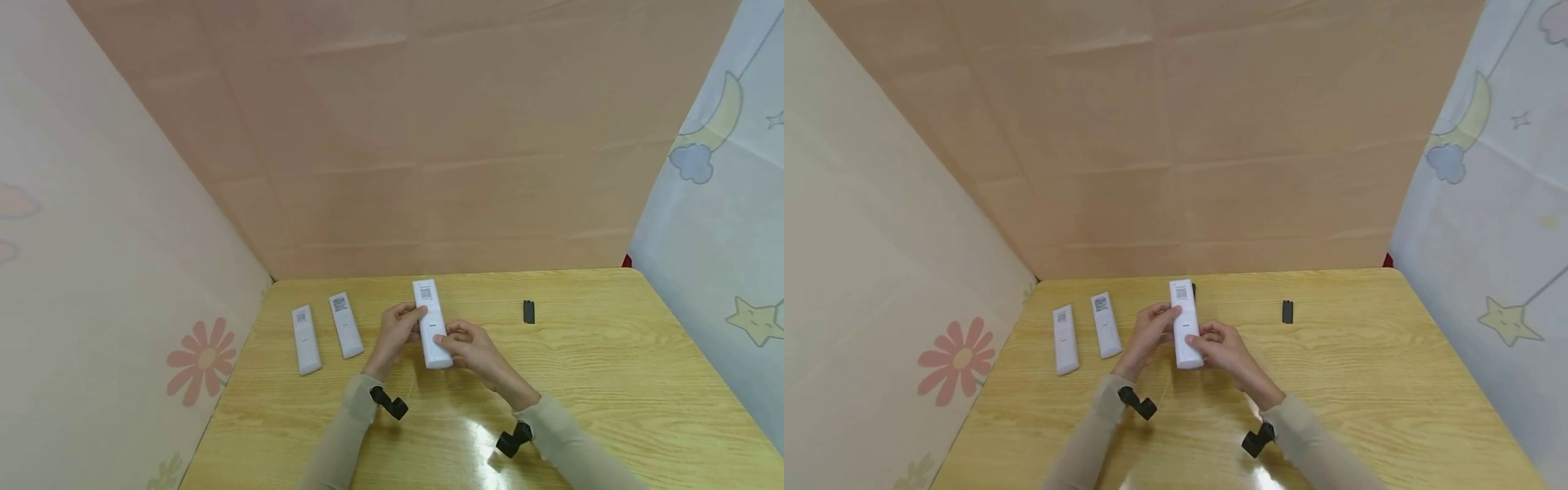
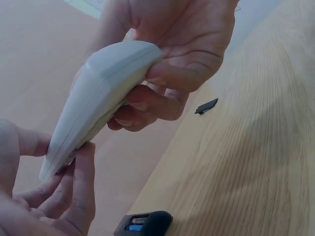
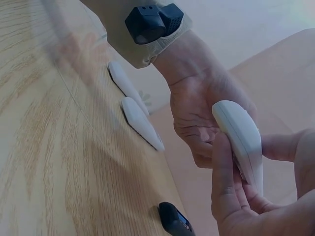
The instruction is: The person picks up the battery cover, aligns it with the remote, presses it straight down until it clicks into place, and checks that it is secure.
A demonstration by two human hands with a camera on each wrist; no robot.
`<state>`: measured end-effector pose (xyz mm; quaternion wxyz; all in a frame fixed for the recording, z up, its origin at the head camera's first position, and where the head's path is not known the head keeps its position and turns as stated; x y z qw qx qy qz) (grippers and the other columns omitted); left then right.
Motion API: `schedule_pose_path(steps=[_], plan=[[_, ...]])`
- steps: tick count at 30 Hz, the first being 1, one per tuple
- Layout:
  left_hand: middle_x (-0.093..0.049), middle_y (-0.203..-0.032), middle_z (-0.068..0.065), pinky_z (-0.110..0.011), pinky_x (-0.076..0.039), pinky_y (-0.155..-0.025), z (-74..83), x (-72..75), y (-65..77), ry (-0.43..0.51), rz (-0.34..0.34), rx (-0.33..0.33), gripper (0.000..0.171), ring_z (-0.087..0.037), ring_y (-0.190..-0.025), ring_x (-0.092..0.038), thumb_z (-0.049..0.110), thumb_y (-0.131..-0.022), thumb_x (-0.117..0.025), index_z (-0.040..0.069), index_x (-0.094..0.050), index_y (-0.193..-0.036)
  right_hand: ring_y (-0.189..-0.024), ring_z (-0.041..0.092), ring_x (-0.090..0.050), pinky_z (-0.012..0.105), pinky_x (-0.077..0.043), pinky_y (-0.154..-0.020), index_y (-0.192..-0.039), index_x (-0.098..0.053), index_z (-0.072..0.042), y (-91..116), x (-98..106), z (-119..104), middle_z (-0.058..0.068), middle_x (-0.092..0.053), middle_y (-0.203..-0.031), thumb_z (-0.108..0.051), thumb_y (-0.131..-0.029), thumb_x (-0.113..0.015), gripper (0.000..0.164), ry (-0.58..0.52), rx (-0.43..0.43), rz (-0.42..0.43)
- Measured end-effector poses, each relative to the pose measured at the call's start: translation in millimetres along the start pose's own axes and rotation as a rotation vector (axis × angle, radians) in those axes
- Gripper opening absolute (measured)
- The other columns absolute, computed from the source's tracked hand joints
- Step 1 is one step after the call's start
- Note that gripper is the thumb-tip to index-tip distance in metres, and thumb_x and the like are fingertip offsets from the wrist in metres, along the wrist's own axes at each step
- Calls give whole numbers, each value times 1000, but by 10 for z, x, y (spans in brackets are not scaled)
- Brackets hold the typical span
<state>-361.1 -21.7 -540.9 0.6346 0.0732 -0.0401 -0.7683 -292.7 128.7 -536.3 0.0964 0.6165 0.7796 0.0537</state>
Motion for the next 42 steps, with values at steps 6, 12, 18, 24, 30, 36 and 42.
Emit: schedule_pose_path(steps=[6, 12, 18, 24, 30, 36, 42], plan=[[-76, -116, -14, -32, -64, -78, 33, 106, 2, -21, 10, 12, 45, -17, -88, -73, 35, -103, -71, 3, -71, -135, -103, 25, -73, 54, -61, -98, -146, -52, 10, 1, -53, -30, 23, -66, -127, -17, -104, -71, 54, 23, 37, -20], [-73, -124, -16, -32, -65, -79, 93, 205, -5, -24, 28, 7, 45, -18, -90, -73, 30, -104, -68, 2, -68, -140, -105, 26, -73, 63, -55, -104, -151, -49, 10, -14, -114, -70, 29, -59, -132, -11, -99, -75, 62, 24, 79, -33], [-71, -129, -19, -33, -65, -82, 130, 306, -37, -23, 30, -4, 48, -20, -93, -75, 29, -105, -66, 2, -64, -145, -113, 30, -72, 63, -54, -105, -154, -48, 8, -36, -171, -99, 29, -56, -137, -11, -98, -76, 66, 31, 97, -28], [-69, -136, -20, -36, -65, -87, 189, 396, -51, -27, 40, -2, 51, -22, -100, -75, 28, -105, -66, 2, -60, -149, -122, 36, -69, 61, -53, -108, -154, -49, 5, -69, -220, -139, 28, -54, -139, -11, -98, -76, 65, 49, 108, -15], [-67, -140, -20, -40, -64, -93, 253, 484, -64, -42, 56, -24, 54, -28, -109, -75, 29, -107, -66, 1, -55, -152, -126, 37, -67, 57, -55, -107, -154, -52, 3, -148, -266, -174, 26, -53, -138, -8, -98, -75, 61, 70, 134, 0], [-68, -140, -19, -41, -63, -96, 278, 605, -95, -61, 72, -21, 56, -30, -115, -73, 32, -107, -68, 2, -55, -152, -126, 39, -68, 57, -56, -105, -152, -54, 5, -232, -327, -206, 26, -54, -137, -7, -99, -75, 58, 68, 145, 19], [-68, -139, -20, -51, -59, -103, 306, 734, -107, -78, 83, -21, 53, -28, -112, -75, 30, -106, -70, 2, -58, -150, -122, 38, -70, 57, -58, -103, -148, -58, 5, -334, -362, -170, 26, -60, -135, -4, -98, -76, 54, 83, 162, 54]])
Point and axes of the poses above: each hand's wrist, its own y-axis away from the middle knuckle, its own x-axis out of the back of the hand, z = x × y, the point moved 10 cm from there along -y, towards the middle knuckle
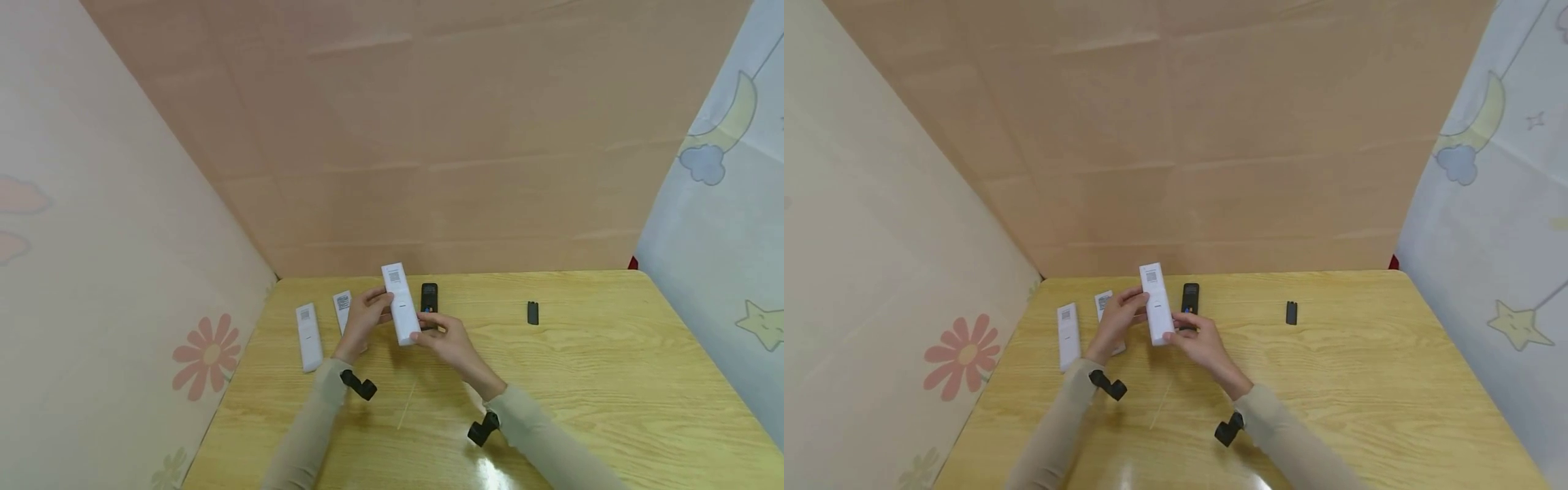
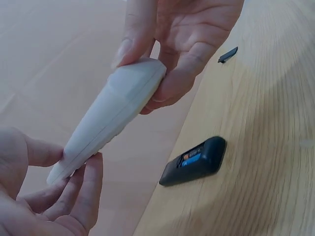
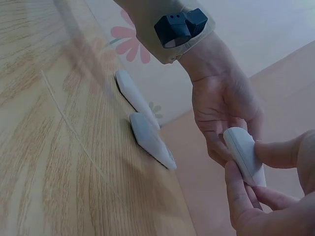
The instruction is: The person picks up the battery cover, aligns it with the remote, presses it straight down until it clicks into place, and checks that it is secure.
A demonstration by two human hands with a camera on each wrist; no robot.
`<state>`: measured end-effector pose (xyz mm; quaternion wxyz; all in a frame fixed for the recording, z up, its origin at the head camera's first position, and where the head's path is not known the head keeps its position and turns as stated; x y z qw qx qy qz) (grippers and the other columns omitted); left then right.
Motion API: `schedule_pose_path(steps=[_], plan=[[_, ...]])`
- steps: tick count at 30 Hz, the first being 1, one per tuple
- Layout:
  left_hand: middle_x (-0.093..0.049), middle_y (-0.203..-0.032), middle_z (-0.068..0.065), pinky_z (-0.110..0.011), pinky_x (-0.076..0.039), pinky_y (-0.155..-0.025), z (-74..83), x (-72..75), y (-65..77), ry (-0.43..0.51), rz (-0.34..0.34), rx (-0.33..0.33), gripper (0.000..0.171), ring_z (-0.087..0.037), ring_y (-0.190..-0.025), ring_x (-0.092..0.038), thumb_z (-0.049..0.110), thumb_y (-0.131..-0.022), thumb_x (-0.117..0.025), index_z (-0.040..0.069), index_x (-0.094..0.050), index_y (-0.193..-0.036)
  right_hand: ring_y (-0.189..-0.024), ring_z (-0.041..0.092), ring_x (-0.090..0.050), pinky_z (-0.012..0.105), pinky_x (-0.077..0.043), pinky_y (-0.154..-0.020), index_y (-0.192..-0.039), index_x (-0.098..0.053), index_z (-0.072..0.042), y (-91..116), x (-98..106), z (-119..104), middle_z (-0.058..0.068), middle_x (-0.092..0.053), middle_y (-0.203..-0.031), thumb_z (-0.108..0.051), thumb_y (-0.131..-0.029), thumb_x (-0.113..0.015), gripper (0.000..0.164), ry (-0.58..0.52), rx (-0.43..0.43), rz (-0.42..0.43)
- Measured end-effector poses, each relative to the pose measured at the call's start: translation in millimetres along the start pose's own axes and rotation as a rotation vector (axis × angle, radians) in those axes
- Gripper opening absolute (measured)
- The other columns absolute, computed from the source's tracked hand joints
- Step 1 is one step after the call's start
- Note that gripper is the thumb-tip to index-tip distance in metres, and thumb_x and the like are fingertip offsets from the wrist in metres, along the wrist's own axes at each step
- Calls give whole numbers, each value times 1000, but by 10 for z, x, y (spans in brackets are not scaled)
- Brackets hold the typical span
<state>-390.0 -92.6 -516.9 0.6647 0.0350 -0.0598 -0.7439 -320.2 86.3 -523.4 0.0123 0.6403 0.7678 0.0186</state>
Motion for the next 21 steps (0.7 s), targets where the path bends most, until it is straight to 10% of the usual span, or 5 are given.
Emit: schedule_pose_path(steps=[21], plan=[[-68, -136, -25, -53, -59, -102, -238, 231, -168, -66, 60, 50, 48, -35, -113, -74, 24, -107, -67, -3, -60, -146, -108, 34, -75, 47, -64, -91, -134, -71, 4, -235, -97, 282, 24, -72, -126, -7, -96, -79, 41, 62, -4, 106]])
Point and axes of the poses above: each hand's wrist, its own y-axis away from the middle knuckle, its own x-axis out of the back of the hand, z = x × y, the point moved 10 cm from there along -y, towards the middle knuckle
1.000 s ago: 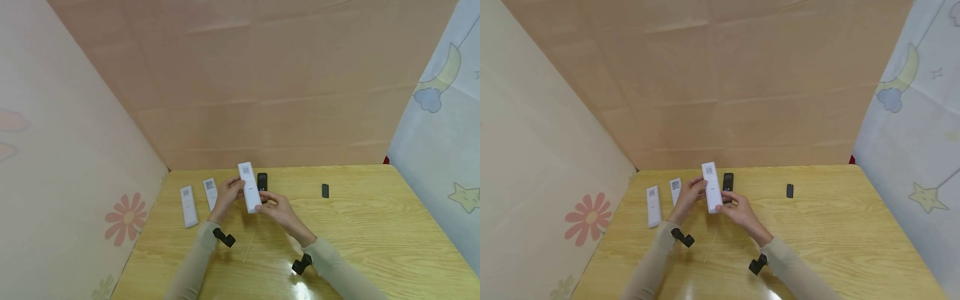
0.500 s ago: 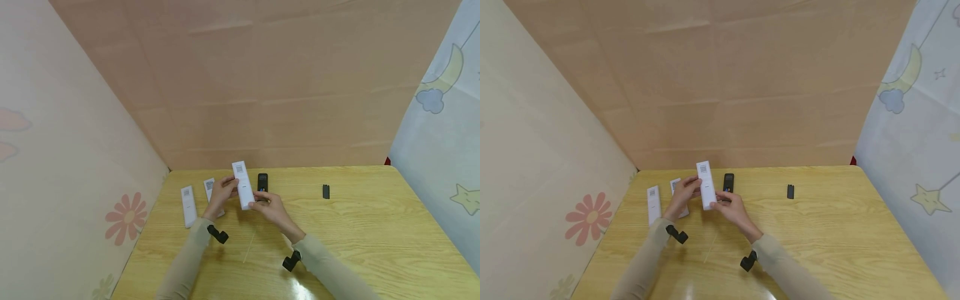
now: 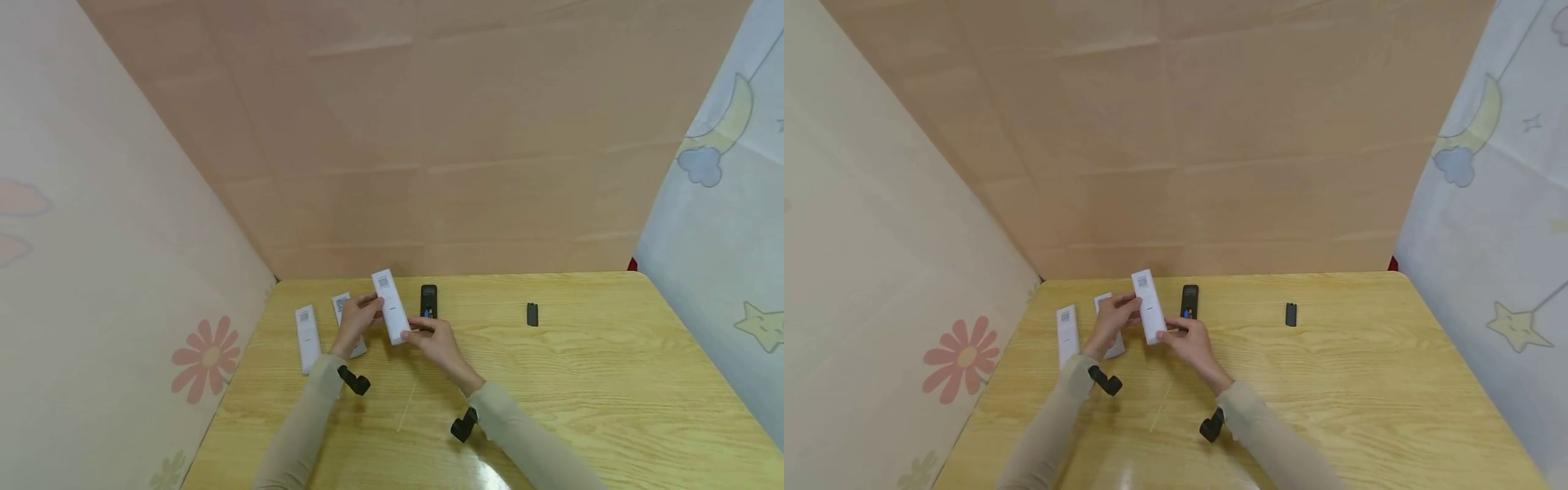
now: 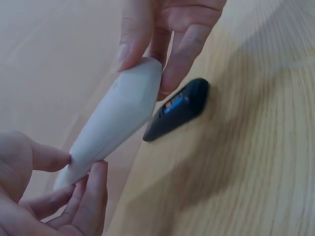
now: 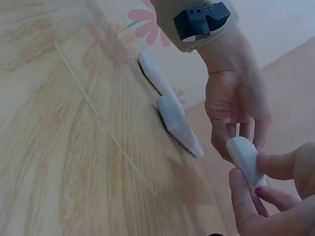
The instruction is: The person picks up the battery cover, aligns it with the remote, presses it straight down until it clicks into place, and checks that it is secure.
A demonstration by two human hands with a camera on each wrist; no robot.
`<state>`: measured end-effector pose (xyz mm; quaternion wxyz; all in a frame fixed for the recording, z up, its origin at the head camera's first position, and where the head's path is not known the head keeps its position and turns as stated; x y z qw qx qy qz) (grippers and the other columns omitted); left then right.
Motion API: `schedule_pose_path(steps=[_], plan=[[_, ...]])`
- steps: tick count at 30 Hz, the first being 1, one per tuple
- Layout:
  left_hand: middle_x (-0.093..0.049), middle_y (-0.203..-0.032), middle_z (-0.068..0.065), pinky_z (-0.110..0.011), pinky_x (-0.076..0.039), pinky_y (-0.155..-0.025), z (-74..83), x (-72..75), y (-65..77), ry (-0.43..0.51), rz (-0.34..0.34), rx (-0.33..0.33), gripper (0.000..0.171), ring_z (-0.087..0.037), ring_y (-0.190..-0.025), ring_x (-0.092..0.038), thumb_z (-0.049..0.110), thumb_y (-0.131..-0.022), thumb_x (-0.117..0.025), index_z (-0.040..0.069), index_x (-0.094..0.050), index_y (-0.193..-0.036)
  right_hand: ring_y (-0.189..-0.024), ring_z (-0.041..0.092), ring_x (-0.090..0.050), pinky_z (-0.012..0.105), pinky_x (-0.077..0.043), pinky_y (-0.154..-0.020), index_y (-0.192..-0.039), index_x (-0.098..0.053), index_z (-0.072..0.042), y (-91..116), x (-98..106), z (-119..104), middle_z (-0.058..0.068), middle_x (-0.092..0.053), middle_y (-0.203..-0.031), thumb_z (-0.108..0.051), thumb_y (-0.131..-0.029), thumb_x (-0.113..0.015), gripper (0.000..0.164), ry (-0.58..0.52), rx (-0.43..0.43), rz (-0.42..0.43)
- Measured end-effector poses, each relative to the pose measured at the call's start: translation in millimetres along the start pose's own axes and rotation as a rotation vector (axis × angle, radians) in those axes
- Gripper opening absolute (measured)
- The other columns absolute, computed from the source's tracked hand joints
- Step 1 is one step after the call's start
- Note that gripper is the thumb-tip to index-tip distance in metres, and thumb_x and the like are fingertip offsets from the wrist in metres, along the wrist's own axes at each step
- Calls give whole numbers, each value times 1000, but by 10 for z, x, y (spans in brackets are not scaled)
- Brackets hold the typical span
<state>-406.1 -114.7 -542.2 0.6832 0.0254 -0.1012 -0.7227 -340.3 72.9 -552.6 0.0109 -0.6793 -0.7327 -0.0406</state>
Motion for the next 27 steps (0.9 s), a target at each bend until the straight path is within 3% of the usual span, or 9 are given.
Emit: schedule_pose_path(steps=[12, 18, 27], plan=[[-70, -132, -25, -42, -65, -91, -217, 52, -86, -80, 51, 29, 46, -24, -100, -77, 17, -105, -69, -6, -61, -144, -104, 33, -78, 32, -66, -81, -130, -74, 3, -65, -90, 163, 23, -73, -122, -5, -96, -78, 35, 52, -34, 38], [-72, -127, -25, -36, -66, -81, -245, 63, -116, -137, 70, 17, 42, -21, -91, -76, 15, -103, -70, -6, -65, -139, -99, 26, -78, 28, -65, -78, -130, -74, 3, -82, -103, 193, 23, -73, -125, -6, -96, -78, 35, 85, -39, 40], [-76, -118, -21, -27, -64, -69, -245, 77, -142, -274, 100, -4, 37, -15, -75, -76, 15, -102, -71, -6, -69, -133, -102, 34, -78, 29, -65, -79, -133, -69, 10, -128, -187, 268, 32, -66, -135, -1, -99, -73, 36, 34, -63, 6]])
Point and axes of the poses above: each hand's wrist, its own y-axis away from the middle knuckle, its own x-axis out of the back of the hand, z = x × y, the point moved 10 cm from there along -y, towards the middle knuckle
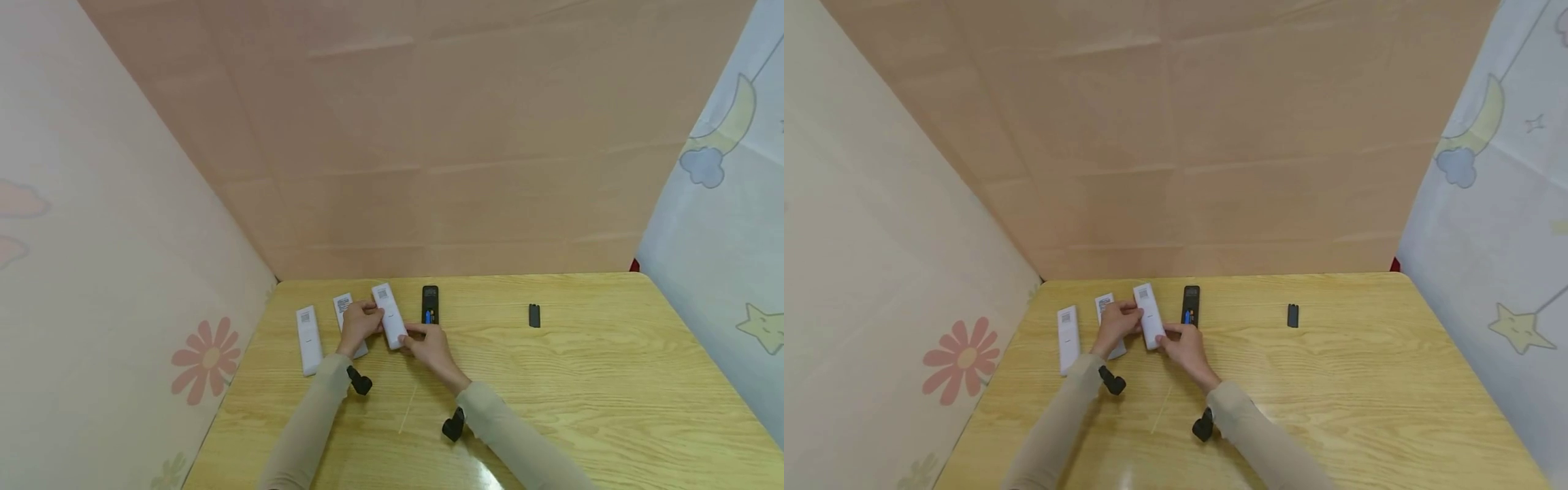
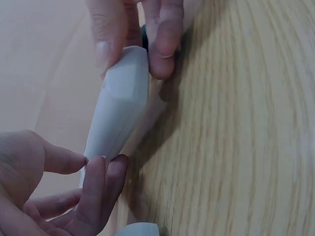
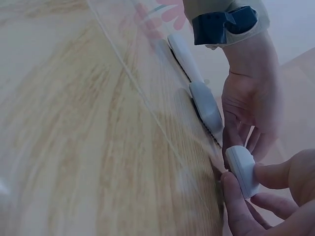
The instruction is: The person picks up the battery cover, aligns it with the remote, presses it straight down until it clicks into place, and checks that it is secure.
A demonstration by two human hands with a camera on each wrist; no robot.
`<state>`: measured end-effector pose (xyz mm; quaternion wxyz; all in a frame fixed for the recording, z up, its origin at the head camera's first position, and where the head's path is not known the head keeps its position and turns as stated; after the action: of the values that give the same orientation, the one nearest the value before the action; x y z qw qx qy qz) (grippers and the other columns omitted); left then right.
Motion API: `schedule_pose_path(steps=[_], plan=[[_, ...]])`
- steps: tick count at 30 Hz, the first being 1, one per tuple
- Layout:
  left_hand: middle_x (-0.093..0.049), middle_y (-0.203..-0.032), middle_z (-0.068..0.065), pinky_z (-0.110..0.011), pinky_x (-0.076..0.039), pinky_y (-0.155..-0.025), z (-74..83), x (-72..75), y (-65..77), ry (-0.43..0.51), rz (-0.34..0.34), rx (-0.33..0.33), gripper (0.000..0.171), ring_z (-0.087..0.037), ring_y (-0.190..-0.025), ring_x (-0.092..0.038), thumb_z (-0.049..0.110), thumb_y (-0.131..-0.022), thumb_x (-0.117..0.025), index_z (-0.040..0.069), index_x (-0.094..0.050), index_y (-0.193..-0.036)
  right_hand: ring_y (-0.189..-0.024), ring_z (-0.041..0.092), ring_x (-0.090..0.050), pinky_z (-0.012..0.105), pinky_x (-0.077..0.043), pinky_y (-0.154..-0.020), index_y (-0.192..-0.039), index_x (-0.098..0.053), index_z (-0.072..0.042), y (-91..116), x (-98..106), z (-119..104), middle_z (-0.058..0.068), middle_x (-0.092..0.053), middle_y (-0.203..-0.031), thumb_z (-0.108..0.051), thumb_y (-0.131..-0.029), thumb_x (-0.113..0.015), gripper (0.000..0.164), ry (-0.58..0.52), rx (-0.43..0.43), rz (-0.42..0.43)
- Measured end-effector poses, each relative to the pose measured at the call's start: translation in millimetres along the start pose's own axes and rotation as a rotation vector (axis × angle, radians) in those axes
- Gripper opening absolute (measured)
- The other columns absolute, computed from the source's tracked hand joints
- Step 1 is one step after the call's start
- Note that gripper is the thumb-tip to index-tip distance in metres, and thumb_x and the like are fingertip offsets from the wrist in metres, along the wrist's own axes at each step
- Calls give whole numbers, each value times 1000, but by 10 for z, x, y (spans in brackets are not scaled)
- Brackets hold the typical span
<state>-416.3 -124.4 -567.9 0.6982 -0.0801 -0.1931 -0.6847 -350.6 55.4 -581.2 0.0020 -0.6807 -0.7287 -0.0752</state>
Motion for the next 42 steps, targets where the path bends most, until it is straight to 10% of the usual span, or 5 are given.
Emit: schedule_pose_path(steps=[15, 23, 34, 42], plan=[[-77, -113, -17, -26, -63, -63, -23, 3, -6, -84, 17, 0, 34, -10, -66, -73, 19, -102, -72, -1, -73, -129, -83, 20, -79, 25, -62, -67, -130, -72, 8, 7, -29, -63, 26, -75, -123, -5, -100, -74, 33, 181, 119, 35], [-77, -114, -16, -26, -62, -62, -51, 8, -23, -111, 37, 25, 33, -10, -64, -72, 21, -101, -73, 0, -74, -127, -111, 27, -71, 43, -60, -93, -127, -74, 6, 9, -38, -109, 21, -76, -124, -9, -100, -74, 32, 299, 143, 66], [-78, -108, -11, -28, -62, -60, -36, -9, -39, -188, 32, -10, 29, -12, -62, -73, 22, -101, -71, 4, -76, -124, -65, 9, -67, 24, -55, -59, -126, -73, 8, 16, -74, -144, 23, -76, -118, -7, -100, -73, 30, 263, 136, 61], [-77, -114, -13, -31, -63, -66, 3, 4, 1, -214, 15, -9, 33, -12, -63, -73, 21, -101, -71, 3, -74, -129, -100, 26, -72, 45, -59, -86, -122, -76, 5, 0, -80, -175, 18, -78, -114, -10, -99, -75, 27, 368, 167, 78]])
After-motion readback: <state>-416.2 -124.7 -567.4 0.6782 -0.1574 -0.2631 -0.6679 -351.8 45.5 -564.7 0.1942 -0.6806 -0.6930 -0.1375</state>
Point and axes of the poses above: each hand's wrist, its own y-axis away from the middle knuckle, its own x-axis out of the back of the hand, z = x × y, the point moved 10 cm from there along -y, towards the middle knuckle
